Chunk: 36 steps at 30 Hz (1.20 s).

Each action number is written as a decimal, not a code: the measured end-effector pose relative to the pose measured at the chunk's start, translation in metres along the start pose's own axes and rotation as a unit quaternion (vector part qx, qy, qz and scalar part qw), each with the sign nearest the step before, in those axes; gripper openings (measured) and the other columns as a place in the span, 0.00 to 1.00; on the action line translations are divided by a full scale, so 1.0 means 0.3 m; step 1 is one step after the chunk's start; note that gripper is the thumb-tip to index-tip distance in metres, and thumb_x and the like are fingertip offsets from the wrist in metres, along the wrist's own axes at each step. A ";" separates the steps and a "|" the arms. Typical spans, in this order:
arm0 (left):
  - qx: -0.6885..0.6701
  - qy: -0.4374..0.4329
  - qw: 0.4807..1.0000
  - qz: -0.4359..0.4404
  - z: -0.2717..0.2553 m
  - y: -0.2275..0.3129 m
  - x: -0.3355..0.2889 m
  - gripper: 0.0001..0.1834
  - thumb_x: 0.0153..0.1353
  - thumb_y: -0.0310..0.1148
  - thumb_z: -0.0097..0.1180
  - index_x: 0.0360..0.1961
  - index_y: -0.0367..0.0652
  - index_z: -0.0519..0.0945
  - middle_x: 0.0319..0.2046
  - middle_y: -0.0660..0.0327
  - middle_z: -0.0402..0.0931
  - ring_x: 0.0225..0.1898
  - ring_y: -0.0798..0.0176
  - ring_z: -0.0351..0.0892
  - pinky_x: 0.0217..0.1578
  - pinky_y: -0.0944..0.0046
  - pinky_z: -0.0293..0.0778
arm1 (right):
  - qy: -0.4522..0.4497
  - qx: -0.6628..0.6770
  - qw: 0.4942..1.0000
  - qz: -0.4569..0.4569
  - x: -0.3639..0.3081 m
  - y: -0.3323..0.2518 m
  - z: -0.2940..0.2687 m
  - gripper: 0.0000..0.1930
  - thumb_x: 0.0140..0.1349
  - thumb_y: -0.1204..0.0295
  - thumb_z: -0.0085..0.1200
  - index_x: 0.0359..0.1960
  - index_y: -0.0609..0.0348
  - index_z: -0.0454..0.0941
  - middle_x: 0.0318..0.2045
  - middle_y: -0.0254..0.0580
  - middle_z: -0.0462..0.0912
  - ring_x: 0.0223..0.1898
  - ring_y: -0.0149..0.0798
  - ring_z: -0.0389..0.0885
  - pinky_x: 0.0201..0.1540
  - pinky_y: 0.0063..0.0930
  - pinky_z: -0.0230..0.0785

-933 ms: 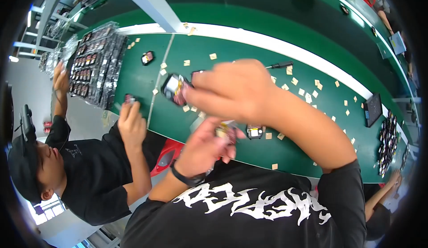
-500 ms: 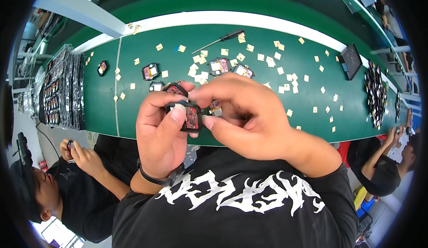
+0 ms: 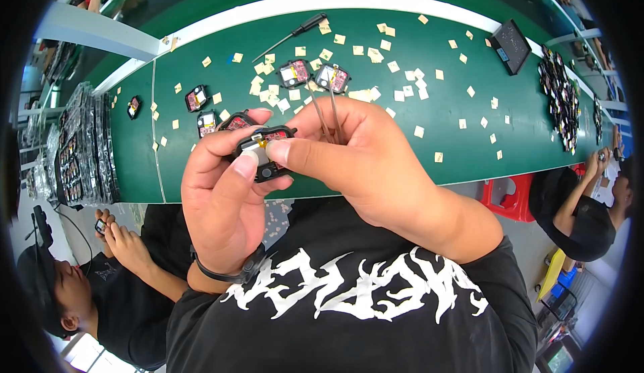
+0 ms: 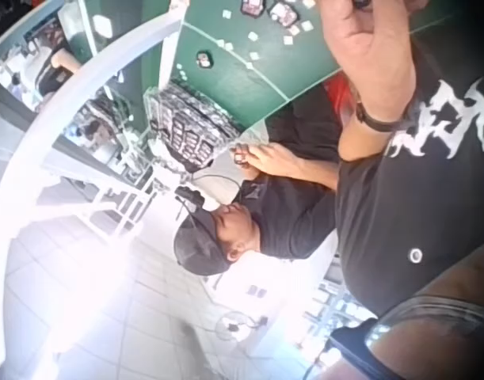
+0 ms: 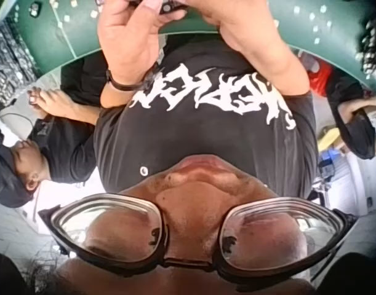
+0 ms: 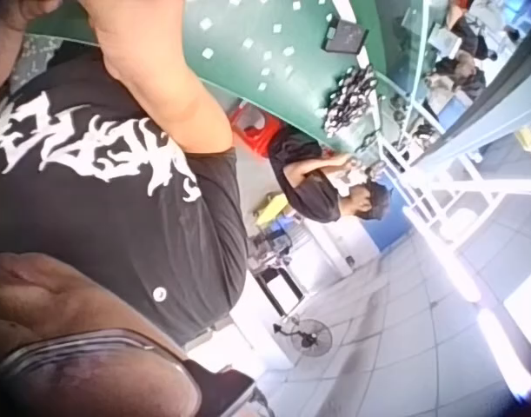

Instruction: Assembling electronic components for smartwatches on a production line workbench using tweezers.

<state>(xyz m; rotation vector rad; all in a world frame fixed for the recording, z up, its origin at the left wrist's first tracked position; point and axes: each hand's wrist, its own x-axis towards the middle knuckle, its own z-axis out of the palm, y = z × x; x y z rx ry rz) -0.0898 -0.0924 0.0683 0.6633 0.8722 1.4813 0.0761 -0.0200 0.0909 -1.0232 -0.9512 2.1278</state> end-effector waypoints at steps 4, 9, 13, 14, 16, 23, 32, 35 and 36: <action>-0.002 -0.004 1.000 -0.008 0.013 -0.002 -0.019 0.13 0.68 0.19 0.52 0.53 0.32 0.75 0.59 0.51 0.67 0.54 0.59 0.79 0.47 0.59 0.87 | -0.008 0.037 0.999 0.037 -0.025 0.004 -0.011 0.07 0.61 0.74 0.64 0.32 0.62 0.78 0.23 0.25 0.73 0.21 0.17 0.62 0.21 0.17 0.48; 0.058 0.021 0.998 -0.021 0.032 -0.010 -0.033 0.15 0.69 0.24 0.49 0.55 0.31 0.73 0.63 0.43 0.68 0.53 0.56 0.82 0.44 0.62 0.87 | 0.014 0.060 0.996 0.061 -0.034 0.031 -0.016 0.06 0.63 0.74 0.61 0.31 0.56 0.76 0.24 0.26 0.76 0.18 0.17 0.59 0.19 0.17 0.44; -0.008 0.004 0.999 -0.041 0.030 -0.016 -0.035 0.14 0.68 0.21 0.53 0.54 0.33 0.76 0.59 0.51 0.69 0.54 0.59 0.80 0.46 0.59 0.87 | 0.005 0.076 0.994 0.082 -0.052 0.025 -0.034 0.07 0.63 0.74 0.61 0.31 0.56 0.75 0.23 0.25 0.75 0.16 0.17 0.59 0.18 0.17 0.44; -0.028 0.005 0.998 -0.052 0.028 -0.017 -0.035 0.14 0.68 0.22 0.53 0.54 0.34 0.76 0.60 0.51 0.69 0.54 0.60 0.80 0.45 0.59 0.87 | 0.013 0.071 0.993 0.094 -0.052 0.024 -0.035 0.07 0.63 0.73 0.61 0.31 0.56 0.74 0.23 0.25 0.74 0.16 0.17 0.59 0.18 0.17 0.44; -0.034 0.000 0.997 -0.064 0.024 -0.021 -0.030 0.13 0.70 0.24 0.52 0.54 0.34 0.75 0.61 0.51 0.70 0.54 0.60 0.80 0.46 0.60 0.87 | 0.016 0.086 0.991 0.104 -0.051 0.021 -0.034 0.07 0.64 0.73 0.61 0.32 0.56 0.74 0.23 0.26 0.74 0.16 0.17 0.59 0.18 0.18 0.44; -0.060 0.007 0.993 -0.097 0.035 -0.028 -0.021 0.13 0.71 0.28 0.51 0.53 0.34 0.74 0.59 0.52 0.72 0.52 0.60 0.81 0.49 0.59 0.85 | -0.023 0.129 0.979 0.154 -0.048 0.031 -0.075 0.09 0.66 0.70 0.61 0.33 0.56 0.73 0.21 0.26 0.71 0.15 0.18 0.58 0.16 0.17 0.43; -0.067 0.053 0.992 -0.097 -0.001 -0.029 -0.008 0.13 0.71 0.26 0.50 0.54 0.34 0.73 0.54 0.52 0.76 0.47 0.60 0.83 0.44 0.61 0.86 | -0.080 0.093 0.983 0.138 -0.007 0.034 -0.073 0.10 0.62 0.70 0.65 0.38 0.62 0.78 0.18 0.22 0.68 0.16 0.16 0.58 0.18 0.15 0.43; -0.045 0.123 0.989 -0.062 -0.065 -0.027 0.014 0.13 0.70 0.24 0.51 0.53 0.32 0.73 0.45 0.50 0.80 0.37 0.59 0.86 0.40 0.62 0.86 | -0.054 0.096 0.985 0.129 -0.019 0.053 -0.116 0.12 0.64 0.73 0.62 0.46 0.63 0.77 0.22 0.25 0.70 0.16 0.17 0.57 0.18 0.14 0.44; -0.038 0.132 0.989 -0.051 -0.108 -0.023 0.033 0.13 0.70 0.24 0.51 0.53 0.32 0.73 0.45 0.50 0.80 0.37 0.59 0.86 0.40 0.62 0.86 | -0.069 0.095 0.984 0.131 -0.028 0.056 -0.138 0.12 0.64 0.73 0.62 0.46 0.63 0.77 0.22 0.25 0.70 0.16 0.17 0.57 0.18 0.14 0.44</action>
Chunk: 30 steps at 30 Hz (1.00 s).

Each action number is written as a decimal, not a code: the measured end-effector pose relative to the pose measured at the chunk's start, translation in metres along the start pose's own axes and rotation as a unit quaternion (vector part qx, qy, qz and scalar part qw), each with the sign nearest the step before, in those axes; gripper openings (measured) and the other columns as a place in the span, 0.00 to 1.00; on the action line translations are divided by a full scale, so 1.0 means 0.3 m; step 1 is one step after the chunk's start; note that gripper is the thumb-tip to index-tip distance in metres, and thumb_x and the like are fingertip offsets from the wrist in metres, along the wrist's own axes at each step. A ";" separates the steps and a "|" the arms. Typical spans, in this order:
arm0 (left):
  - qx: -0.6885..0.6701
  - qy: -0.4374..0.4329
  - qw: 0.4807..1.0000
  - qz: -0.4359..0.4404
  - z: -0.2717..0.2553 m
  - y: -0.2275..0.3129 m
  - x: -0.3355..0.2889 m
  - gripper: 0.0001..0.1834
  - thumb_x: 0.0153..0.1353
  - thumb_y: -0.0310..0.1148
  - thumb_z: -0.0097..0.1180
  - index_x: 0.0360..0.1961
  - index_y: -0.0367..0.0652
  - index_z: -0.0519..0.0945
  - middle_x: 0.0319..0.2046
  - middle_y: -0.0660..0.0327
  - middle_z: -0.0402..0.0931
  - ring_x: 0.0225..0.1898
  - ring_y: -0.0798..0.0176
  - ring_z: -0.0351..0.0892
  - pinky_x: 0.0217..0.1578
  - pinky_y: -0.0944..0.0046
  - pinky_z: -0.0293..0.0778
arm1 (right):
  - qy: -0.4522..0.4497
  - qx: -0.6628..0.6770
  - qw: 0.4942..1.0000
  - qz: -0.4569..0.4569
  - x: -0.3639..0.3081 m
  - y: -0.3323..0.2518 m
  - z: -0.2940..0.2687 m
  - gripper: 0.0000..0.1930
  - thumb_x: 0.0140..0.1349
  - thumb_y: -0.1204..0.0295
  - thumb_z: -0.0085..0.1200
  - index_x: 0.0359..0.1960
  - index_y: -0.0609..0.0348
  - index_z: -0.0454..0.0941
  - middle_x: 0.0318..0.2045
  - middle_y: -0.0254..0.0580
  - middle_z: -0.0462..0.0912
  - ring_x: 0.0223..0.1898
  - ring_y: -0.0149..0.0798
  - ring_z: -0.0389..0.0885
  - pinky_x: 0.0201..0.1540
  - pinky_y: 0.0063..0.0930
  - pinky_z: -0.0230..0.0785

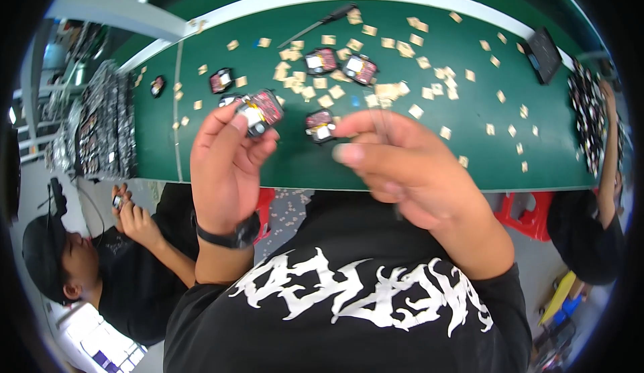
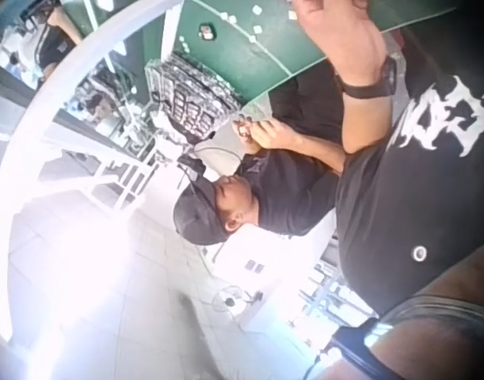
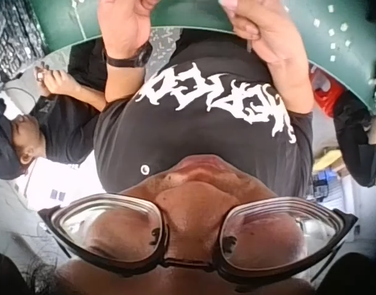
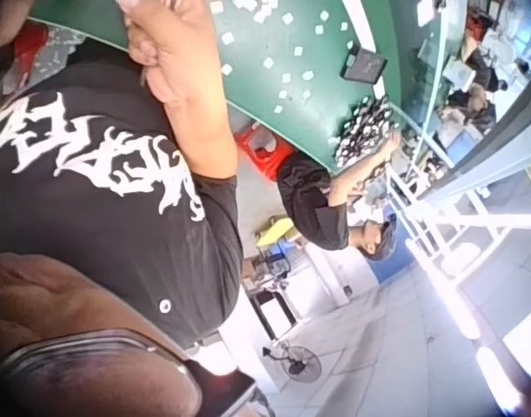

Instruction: Assembling electronic components for smartwatches on a production line workbench using tweezers.

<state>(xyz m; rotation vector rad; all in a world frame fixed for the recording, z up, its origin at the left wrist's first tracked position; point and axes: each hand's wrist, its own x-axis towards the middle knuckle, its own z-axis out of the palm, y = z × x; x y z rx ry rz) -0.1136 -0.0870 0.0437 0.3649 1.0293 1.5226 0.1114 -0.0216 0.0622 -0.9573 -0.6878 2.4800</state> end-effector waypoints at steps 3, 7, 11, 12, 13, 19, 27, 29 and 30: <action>0.188 0.143 0.960 0.147 -0.189 0.069 0.097 0.11 0.69 0.25 0.54 0.50 0.31 0.75 0.41 0.53 0.81 0.36 0.61 0.85 0.39 0.66 0.85 | 0.069 0.009 0.997 -0.041 -0.036 0.006 -0.070 0.09 0.66 0.75 0.57 0.47 0.61 0.77 0.25 0.28 0.72 0.16 0.17 0.57 0.17 0.14 0.46; 0.342 0.270 0.882 0.182 -0.445 0.211 0.176 0.12 0.68 0.27 0.57 0.48 0.30 0.77 0.37 0.57 0.81 0.32 0.64 0.85 0.34 0.69 0.82 | 0.113 0.017 0.991 -0.074 -0.072 0.008 -0.141 0.07 0.69 0.73 0.54 0.45 0.60 0.76 0.25 0.32 0.73 0.15 0.18 0.58 0.15 0.14 0.47; 0.425 0.320 0.834 0.149 -0.527 0.285 0.193 0.15 0.67 0.32 0.59 0.45 0.29 0.80 0.34 0.56 0.83 0.27 0.68 0.84 0.28 0.71 0.78 | 0.121 0.016 0.989 -0.088 -0.086 0.008 -0.170 0.07 0.69 0.71 0.53 0.44 0.59 0.76 0.25 0.32 0.73 0.15 0.18 0.57 0.15 0.15 0.46; 0.425 0.320 0.833 0.152 -0.532 0.287 0.194 0.15 0.67 0.32 0.59 0.45 0.29 0.80 0.34 0.56 0.83 0.27 0.68 0.84 0.28 0.71 0.78 | 0.123 0.017 0.988 -0.090 -0.091 0.008 -0.174 0.07 0.69 0.71 0.53 0.44 0.59 0.76 0.25 0.32 0.73 0.15 0.19 0.57 0.15 0.15 0.46; 0.482 0.334 0.793 0.163 -0.538 0.291 0.195 0.15 0.67 0.33 0.58 0.45 0.29 0.81 0.33 0.55 0.83 0.25 0.68 0.83 0.27 0.70 0.77 | 0.121 0.017 0.988 -0.092 -0.096 0.010 -0.179 0.07 0.69 0.71 0.53 0.44 0.59 0.76 0.25 0.32 0.73 0.15 0.19 0.57 0.15 0.15 0.46; 0.731 0.337 0.527 0.274 -0.577 0.308 0.166 0.13 0.67 0.30 0.53 0.49 0.38 0.83 0.41 0.54 0.82 0.44 0.64 0.82 0.39 0.66 0.75 | 0.120 -0.017 0.984 -0.131 -0.134 0.027 -0.215 0.08 0.69 0.71 0.52 0.46 0.60 0.76 0.27 0.34 0.75 0.15 0.19 0.59 0.16 0.14 0.47; 0.318 -0.040 0.940 0.114 0.061 0.045 0.086 0.24 0.68 0.21 0.53 0.65 0.38 0.66 0.45 0.56 0.82 0.37 0.73 0.76 0.32 0.74 0.69 | 0.166 -0.243 0.938 -0.185 -0.192 0.027 -0.161 0.13 0.73 0.69 0.48 0.52 0.63 0.77 0.34 0.35 0.79 0.26 0.20 0.66 0.30 0.15 0.59; 0.258 -0.149 0.955 -0.004 0.160 -0.014 0.081 0.21 0.68 0.21 0.53 0.61 0.38 0.67 0.45 0.55 0.82 0.34 0.76 0.73 0.29 0.75 0.67 | 0.154 -0.299 0.919 -0.204 -0.207 0.025 -0.146 0.12 0.74 0.71 0.47 0.49 0.65 0.79 0.34 0.35 0.80 0.29 0.25 0.73 0.35 0.19 0.67; 0.233 -0.195 0.952 -0.044 0.200 -0.042 0.082 0.19 0.69 0.21 0.52 0.59 0.37 0.68 0.46 0.55 0.82 0.33 0.76 0.71 0.28 0.75 0.66 | 0.172 -0.296 0.916 -0.207 -0.217 0.024 -0.137 0.12 0.74 0.71 0.47 0.49 0.65 0.79 0.34 0.35 0.80 0.29 0.25 0.73 0.35 0.19 0.67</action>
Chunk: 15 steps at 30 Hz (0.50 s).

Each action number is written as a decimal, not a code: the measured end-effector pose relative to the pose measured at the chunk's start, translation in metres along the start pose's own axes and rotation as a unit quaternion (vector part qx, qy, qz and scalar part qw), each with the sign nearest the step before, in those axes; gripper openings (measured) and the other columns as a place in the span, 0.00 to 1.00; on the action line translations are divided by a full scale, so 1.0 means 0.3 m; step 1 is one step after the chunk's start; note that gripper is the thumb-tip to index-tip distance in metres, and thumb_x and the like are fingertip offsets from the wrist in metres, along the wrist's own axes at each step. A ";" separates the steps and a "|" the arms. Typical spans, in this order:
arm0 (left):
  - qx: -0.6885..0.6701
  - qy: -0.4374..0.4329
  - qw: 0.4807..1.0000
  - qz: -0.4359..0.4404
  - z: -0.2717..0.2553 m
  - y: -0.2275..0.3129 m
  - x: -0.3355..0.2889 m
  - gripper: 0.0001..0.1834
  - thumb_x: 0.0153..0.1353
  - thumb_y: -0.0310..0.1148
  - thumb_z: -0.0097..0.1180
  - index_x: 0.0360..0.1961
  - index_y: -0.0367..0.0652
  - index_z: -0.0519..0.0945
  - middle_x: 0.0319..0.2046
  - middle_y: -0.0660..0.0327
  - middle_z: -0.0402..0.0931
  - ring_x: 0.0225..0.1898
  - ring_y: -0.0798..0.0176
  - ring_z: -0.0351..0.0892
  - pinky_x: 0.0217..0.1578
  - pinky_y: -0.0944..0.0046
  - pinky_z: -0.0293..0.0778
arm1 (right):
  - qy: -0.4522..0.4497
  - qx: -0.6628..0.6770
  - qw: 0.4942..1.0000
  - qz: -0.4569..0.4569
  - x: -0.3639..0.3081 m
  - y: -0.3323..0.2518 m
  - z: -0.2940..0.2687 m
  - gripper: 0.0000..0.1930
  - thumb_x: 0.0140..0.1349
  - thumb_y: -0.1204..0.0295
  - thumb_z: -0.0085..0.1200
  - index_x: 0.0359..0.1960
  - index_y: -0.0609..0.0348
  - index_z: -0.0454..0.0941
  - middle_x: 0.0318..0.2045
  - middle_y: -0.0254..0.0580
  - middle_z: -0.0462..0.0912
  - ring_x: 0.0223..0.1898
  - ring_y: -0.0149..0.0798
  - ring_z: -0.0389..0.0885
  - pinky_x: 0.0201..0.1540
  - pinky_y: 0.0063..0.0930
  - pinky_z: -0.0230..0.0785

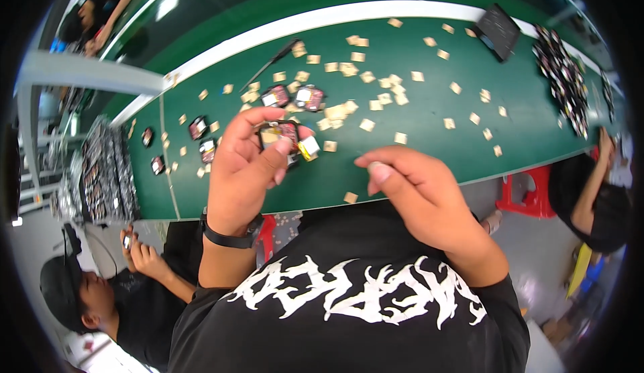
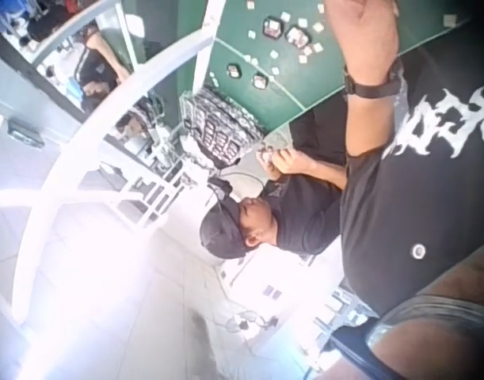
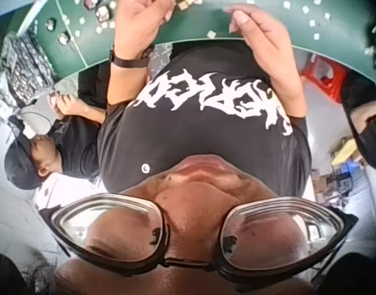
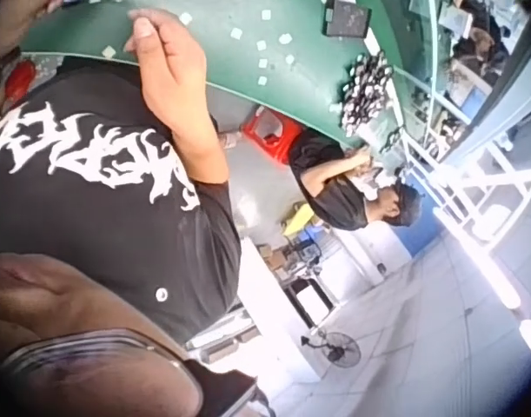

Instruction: Assembling electronic components for smartwatches on a production line workbench using tweezers.

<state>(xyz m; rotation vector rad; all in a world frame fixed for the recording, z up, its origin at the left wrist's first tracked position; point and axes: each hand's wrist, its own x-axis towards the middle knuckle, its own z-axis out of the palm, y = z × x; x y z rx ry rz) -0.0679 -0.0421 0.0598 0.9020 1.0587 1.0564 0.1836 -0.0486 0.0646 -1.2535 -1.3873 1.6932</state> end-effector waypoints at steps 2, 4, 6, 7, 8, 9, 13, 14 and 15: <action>-0.019 -0.045 0.998 -0.027 0.063 -0.022 0.038 0.17 0.69 0.21 0.51 0.58 0.37 0.69 0.46 0.55 0.82 0.33 0.76 0.72 0.29 0.75 0.66 | 0.016 -0.042 0.997 -0.058 -0.013 -0.011 0.003 0.10 0.73 0.73 0.49 0.48 0.66 0.79 0.31 0.37 0.79 0.30 0.25 0.75 0.35 0.21 0.69; -0.021 -0.083 0.995 -0.049 0.114 -0.038 0.072 0.17 0.68 0.22 0.52 0.57 0.35 0.71 0.45 0.50 0.83 0.23 0.77 0.69 0.23 0.77 0.63 | 0.038 -0.066 0.994 -0.081 -0.031 -0.014 -0.010 0.09 0.73 0.74 0.49 0.47 0.66 0.78 0.30 0.37 0.79 0.30 0.25 0.75 0.35 0.22 0.69; -0.014 -0.116 0.992 -0.055 0.147 -0.047 0.097 0.17 0.68 0.22 0.51 0.57 0.34 0.72 0.45 0.51 0.83 0.24 0.77 0.71 0.23 0.77 0.65 | 0.068 -0.047 0.995 -0.052 -0.052 -0.008 -0.029 0.06 0.71 0.76 0.51 0.44 0.66 0.76 0.29 0.37 0.79 0.28 0.23 0.74 0.33 0.20 0.68; 0.013 -0.118 0.991 -0.060 0.160 -0.049 0.103 0.17 0.68 0.21 0.51 0.57 0.34 0.72 0.44 0.53 0.83 0.24 0.77 0.71 0.24 0.77 0.66 | 0.086 -0.047 0.993 -0.063 -0.054 -0.009 -0.031 0.04 0.70 0.77 0.52 0.42 0.66 0.75 0.29 0.35 0.79 0.27 0.22 0.72 0.31 0.19 0.67; 0.041 -0.118 0.990 -0.065 0.171 -0.050 0.112 0.17 0.68 0.21 0.51 0.58 0.33 0.72 0.43 0.55 0.82 0.24 0.77 0.71 0.24 0.77 0.66 | 0.097 -0.046 0.992 -0.059 -0.059 -0.009 -0.040 0.04 0.70 0.77 0.52 0.42 0.66 0.75 0.29 0.35 0.79 0.27 0.22 0.72 0.31 0.19 0.67; 0.046 -0.130 0.988 -0.067 0.179 -0.052 0.122 0.19 0.67 0.20 0.53 0.59 0.33 0.72 0.39 0.59 0.80 0.26 0.77 0.72 0.25 0.77 0.67 | 0.102 -0.057 0.991 -0.058 -0.063 -0.009 -0.049 0.04 0.70 0.78 0.53 0.42 0.65 0.75 0.29 0.35 0.79 0.27 0.22 0.72 0.31 0.19 0.66; 0.030 -0.128 0.990 -0.057 0.243 -0.058 0.146 0.23 0.65 0.19 0.56 0.61 0.35 0.71 0.38 0.62 0.78 0.31 0.78 0.73 0.27 0.77 0.68 | 0.144 -0.024 0.989 -0.032 -0.050 0.027 -0.072 0.06 0.67 0.78 0.57 0.42 0.66 0.77 0.30 0.32 0.78 0.27 0.20 0.71 0.30 0.18 0.65; 0.030 -0.132 0.989 -0.060 0.246 -0.058 0.153 0.23 0.65 0.19 0.56 0.61 0.35 0.71 0.38 0.62 0.78 0.31 0.78 0.73 0.27 0.77 0.68 | 0.149 -0.022 0.988 -0.029 -0.039 0.041 -0.076 0.06 0.67 0.78 0.57 0.42 0.66 0.77 0.30 0.32 0.78 0.27 0.20 0.71 0.30 0.18 0.65; 0.046 -0.163 0.982 -0.078 0.243 -0.057 0.160 0.23 0.66 0.19 0.55 0.62 0.35 0.68 0.39 0.61 0.79 0.35 0.76 0.75 0.31 0.76 0.70 | 0.158 0.020 0.987 -0.032 -0.024 0.055 -0.081 0.07 0.66 0.77 0.59 0.43 0.67 0.77 0.30 0.30 0.79 0.28 0.19 0.71 0.30 0.17 0.64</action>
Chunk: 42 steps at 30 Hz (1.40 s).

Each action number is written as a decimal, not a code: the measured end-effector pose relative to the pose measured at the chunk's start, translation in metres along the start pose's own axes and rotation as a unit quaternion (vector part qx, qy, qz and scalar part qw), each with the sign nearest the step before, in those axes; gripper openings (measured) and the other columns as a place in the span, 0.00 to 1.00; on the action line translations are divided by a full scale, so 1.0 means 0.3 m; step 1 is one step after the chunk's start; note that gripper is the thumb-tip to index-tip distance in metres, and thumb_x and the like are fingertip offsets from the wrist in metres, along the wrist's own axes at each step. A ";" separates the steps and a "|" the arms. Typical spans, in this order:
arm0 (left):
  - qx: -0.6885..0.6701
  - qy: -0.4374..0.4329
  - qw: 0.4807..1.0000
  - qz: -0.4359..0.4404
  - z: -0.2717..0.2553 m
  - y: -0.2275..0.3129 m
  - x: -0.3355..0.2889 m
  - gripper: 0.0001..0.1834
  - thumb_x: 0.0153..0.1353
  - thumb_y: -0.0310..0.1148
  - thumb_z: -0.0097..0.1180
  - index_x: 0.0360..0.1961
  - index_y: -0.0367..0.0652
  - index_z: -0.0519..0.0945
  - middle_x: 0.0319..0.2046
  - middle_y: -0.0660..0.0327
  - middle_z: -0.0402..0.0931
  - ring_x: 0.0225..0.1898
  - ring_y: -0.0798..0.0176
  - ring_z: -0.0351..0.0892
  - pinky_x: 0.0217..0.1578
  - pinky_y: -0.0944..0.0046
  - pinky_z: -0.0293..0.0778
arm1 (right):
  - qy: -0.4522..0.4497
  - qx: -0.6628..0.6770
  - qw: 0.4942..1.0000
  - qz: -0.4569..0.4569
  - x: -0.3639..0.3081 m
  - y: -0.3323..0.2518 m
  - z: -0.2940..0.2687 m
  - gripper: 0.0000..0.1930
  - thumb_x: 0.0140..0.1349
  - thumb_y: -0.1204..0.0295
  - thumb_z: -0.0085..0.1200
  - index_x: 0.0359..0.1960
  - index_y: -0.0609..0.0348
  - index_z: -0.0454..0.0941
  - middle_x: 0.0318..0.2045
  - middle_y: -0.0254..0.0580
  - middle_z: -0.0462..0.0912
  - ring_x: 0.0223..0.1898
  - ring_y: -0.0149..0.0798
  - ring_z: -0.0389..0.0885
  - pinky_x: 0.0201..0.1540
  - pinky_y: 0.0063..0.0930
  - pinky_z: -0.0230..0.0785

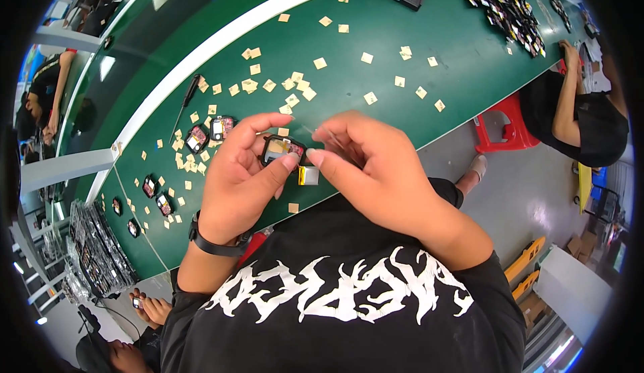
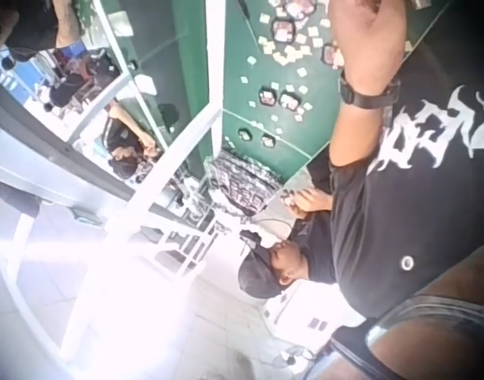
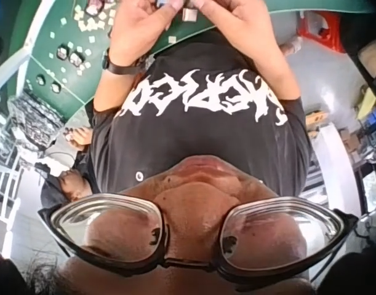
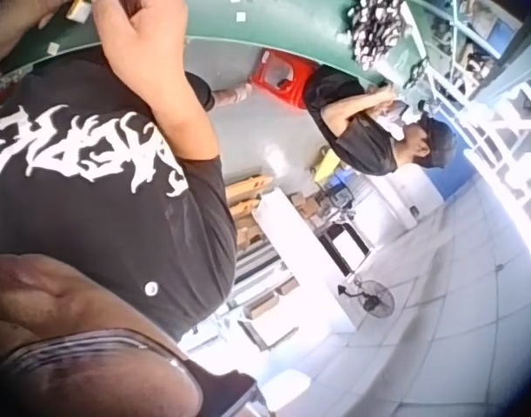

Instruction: Assembling electronic components for smartwatches on a production line workbench using tweezers.

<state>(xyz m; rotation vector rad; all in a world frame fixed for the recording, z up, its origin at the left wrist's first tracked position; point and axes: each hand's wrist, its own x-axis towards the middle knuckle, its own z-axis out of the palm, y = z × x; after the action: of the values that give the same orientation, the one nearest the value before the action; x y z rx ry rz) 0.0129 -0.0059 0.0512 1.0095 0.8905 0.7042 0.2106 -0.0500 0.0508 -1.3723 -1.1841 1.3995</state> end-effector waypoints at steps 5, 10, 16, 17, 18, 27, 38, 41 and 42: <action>0.126 -0.052 0.991 0.015 -0.016 -0.023 0.033 0.27 0.67 0.23 0.57 0.65 0.38 0.64 0.36 0.63 0.81 0.30 0.73 0.78 0.30 0.74 0.71 | -0.058 0.046 0.994 0.079 0.032 0.030 -0.036 0.10 0.67 0.74 0.60 0.45 0.69 0.79 0.30 0.30 0.80 0.29 0.18 0.72 0.30 0.16 0.65; -0.115 -0.026 0.993 -0.002 0.046 -0.031 0.038 0.28 0.63 0.18 0.60 0.62 0.35 0.64 0.47 0.57 0.73 0.46 0.70 0.77 0.44 0.69 0.76 | 0.022 0.213 0.971 0.106 0.030 0.034 -0.019 0.08 0.69 0.74 0.58 0.43 0.67 0.79 0.28 0.31 0.81 0.24 0.19 0.72 0.26 0.15 0.63; -0.075 0.024 0.997 0.000 0.040 -0.127 0.063 0.21 0.67 0.20 0.55 0.59 0.36 0.67 0.44 0.60 0.74 0.42 0.73 0.74 0.42 0.71 0.74 | -0.018 0.268 0.947 0.178 0.025 0.071 -0.012 0.11 0.73 0.68 0.52 0.45 0.65 0.79 0.34 0.33 0.81 0.25 0.20 0.70 0.26 0.15 0.61; -0.024 0.033 0.999 -0.001 0.030 -0.137 0.070 0.19 0.68 0.21 0.54 0.59 0.36 0.68 0.43 0.60 0.75 0.42 0.74 0.74 0.41 0.71 0.73 | -0.009 0.217 0.962 0.164 0.022 0.066 -0.025 0.12 0.74 0.68 0.50 0.48 0.66 0.77 0.35 0.32 0.80 0.27 0.20 0.70 0.28 0.15 0.62; -0.027 0.043 0.999 0.020 0.024 -0.162 0.076 0.17 0.69 0.24 0.54 0.58 0.36 0.70 0.41 0.61 0.77 0.39 0.75 0.73 0.39 0.72 0.72 | -0.001 0.165 0.975 0.148 0.018 0.060 -0.037 0.13 0.74 0.68 0.49 0.51 0.67 0.76 0.35 0.32 0.80 0.28 0.20 0.71 0.29 0.14 0.62; 0.126 0.022 0.986 0.108 0.005 -0.177 0.069 0.20 0.67 0.25 0.52 0.59 0.35 0.69 0.38 0.53 0.76 0.35 0.63 0.76 0.39 0.63 0.73 | -0.038 0.042 0.978 0.200 0.030 -0.020 -0.001 0.07 0.70 0.74 0.52 0.45 0.62 0.69 0.29 0.38 0.83 0.20 0.23 0.75 0.21 0.18 0.65; 0.212 -0.037 0.968 0.131 -0.038 -0.156 0.059 0.17 0.69 0.26 0.44 0.57 0.33 0.70 0.38 0.49 0.74 0.38 0.51 0.75 0.41 0.56 0.71 | -0.044 0.081 0.969 0.228 0.069 0.009 0.014 0.07 0.69 0.77 0.54 0.38 0.59 0.67 0.26 0.41 0.84 0.14 0.22 0.72 0.15 0.16 0.59; 0.167 -0.060 0.981 0.072 -0.051 -0.121 0.064 0.16 0.69 0.26 0.43 0.56 0.33 0.70 0.33 0.52 0.73 0.33 0.56 0.74 0.37 0.58 0.70 | -0.043 0.103 0.970 0.218 0.069 0.020 0.013 0.07 0.68 0.78 0.54 0.37 0.59 0.67 0.26 0.42 0.84 0.14 0.23 0.72 0.15 0.16 0.59; 0.124 -0.079 0.989 0.012 -0.053 -0.110 0.067 0.16 0.69 0.26 0.42 0.56 0.32 0.71 0.31 0.55 0.72 0.31 0.60 0.72 0.35 0.60 0.70 | -0.039 0.104 0.972 0.209 0.066 0.022 0.014 0.07 0.68 0.78 0.55 0.37 0.59 0.67 0.26 0.43 0.84 0.14 0.23 0.71 0.15 0.16 0.59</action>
<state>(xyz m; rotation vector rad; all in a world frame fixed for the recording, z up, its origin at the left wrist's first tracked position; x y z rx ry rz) 0.0113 0.0047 0.0108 1.2809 0.8418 0.5343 0.2056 -0.0326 0.0401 -1.4800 -0.7926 1.8297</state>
